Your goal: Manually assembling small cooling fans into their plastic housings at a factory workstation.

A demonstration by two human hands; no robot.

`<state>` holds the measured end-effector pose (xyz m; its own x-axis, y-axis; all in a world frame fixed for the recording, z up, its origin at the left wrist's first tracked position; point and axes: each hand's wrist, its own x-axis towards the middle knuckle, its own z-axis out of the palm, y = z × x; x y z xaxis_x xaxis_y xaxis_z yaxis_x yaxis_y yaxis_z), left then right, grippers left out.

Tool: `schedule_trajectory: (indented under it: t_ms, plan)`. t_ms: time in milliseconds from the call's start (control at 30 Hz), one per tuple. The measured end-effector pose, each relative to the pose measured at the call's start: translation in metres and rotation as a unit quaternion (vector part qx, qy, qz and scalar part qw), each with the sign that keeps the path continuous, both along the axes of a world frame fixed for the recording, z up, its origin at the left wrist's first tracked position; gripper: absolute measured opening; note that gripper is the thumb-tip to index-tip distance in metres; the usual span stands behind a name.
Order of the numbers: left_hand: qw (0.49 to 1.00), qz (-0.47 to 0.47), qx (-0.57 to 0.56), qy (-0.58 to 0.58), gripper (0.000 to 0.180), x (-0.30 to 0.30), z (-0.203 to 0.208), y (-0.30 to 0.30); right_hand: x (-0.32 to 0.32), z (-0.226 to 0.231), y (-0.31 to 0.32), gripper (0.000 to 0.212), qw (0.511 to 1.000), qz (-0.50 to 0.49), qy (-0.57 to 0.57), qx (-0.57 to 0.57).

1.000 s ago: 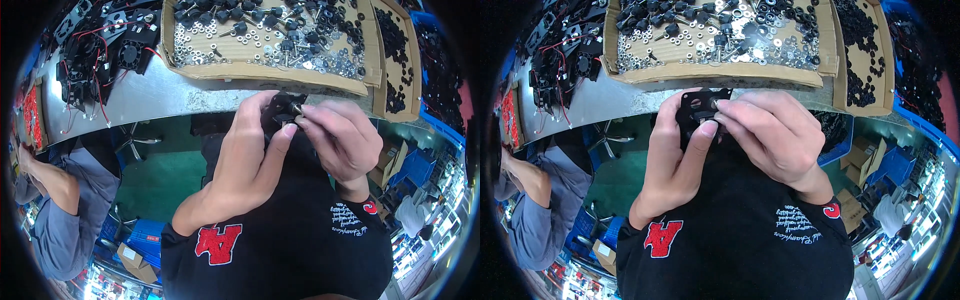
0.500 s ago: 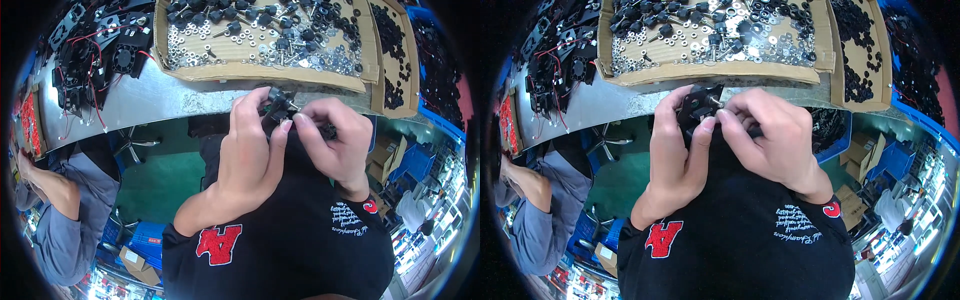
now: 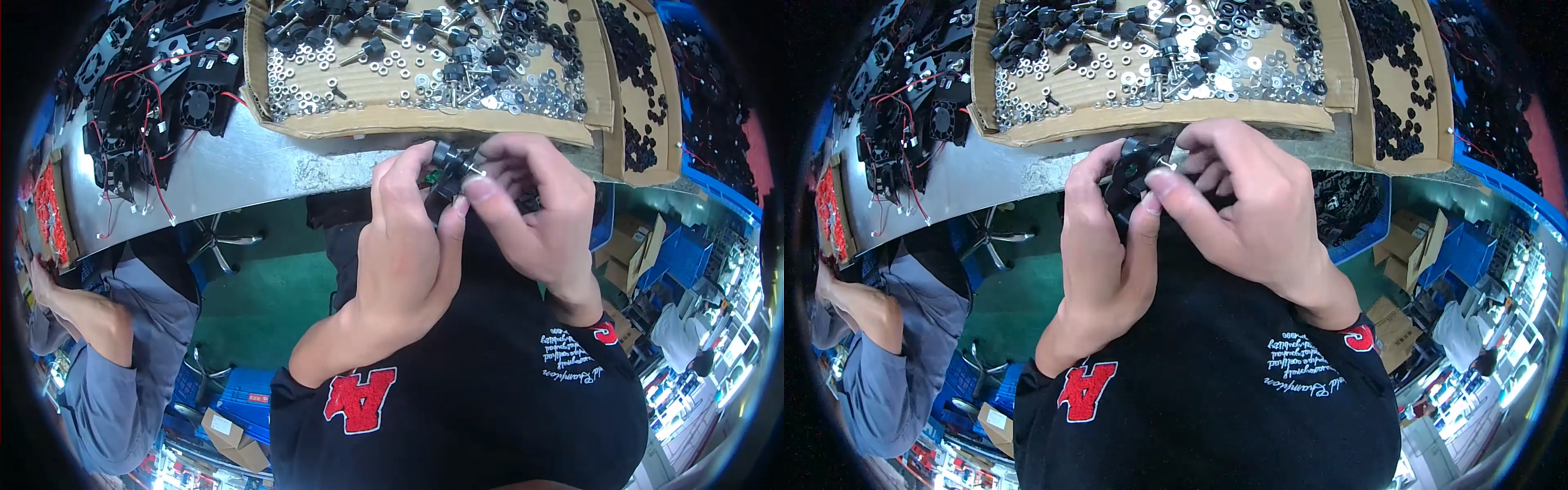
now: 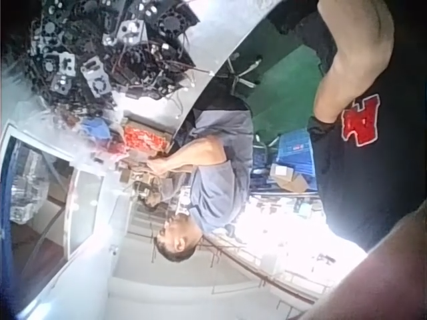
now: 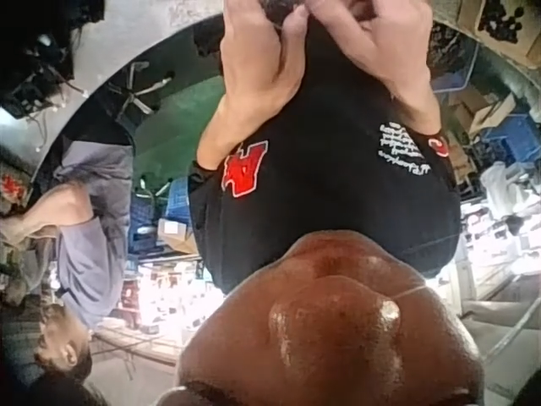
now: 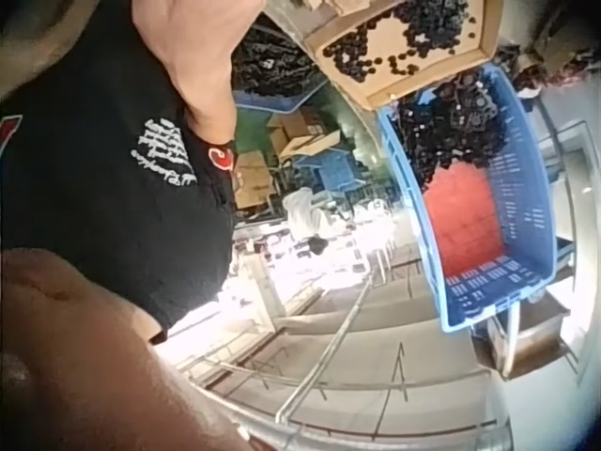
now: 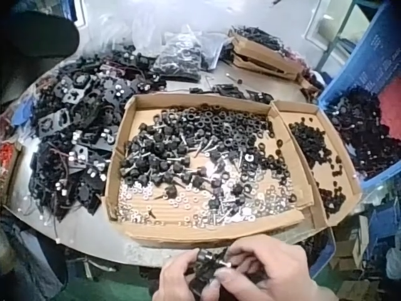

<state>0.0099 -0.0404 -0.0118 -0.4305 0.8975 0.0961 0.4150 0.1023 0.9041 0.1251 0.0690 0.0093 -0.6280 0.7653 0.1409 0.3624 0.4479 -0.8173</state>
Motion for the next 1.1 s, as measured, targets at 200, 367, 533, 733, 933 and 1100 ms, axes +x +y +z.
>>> schedule_trajectory:
  t_ms: [200,367,533,733,933,1100]
  plan:
    - [1.000,0.003,-0.007,0.013,0.056,0.001,0.001,-0.001,0.005,0.003,0.002,0.019,0.996,0.062,-0.066,0.013]
    - [1.000,0.013,-0.021,0.004,0.056,0.004,0.003,-0.003,0.004,0.015,0.000,0.019,0.991,0.014,-0.112,-0.074]
    - [0.999,0.023,-0.009,0.029,0.056,0.003,0.002,-0.002,0.003,0.009,-0.005,0.020,0.995,-0.037,0.041,-0.080]
    - [0.999,0.021,0.014,0.045,0.055,0.001,0.003,-0.004,0.005,0.008,-0.006,0.027,0.999,0.035,0.008,0.010]
    - [0.999,0.027,-0.015,0.032,0.054,0.003,0.001,-0.005,0.010,0.018,-0.008,0.026,0.996,0.068,-0.037,-0.042]
    - [0.999,0.027,0.013,0.037,0.053,0.005,0.001,-0.006,0.007,0.016,-0.013,0.021,0.999,0.028,-0.014,-0.023]
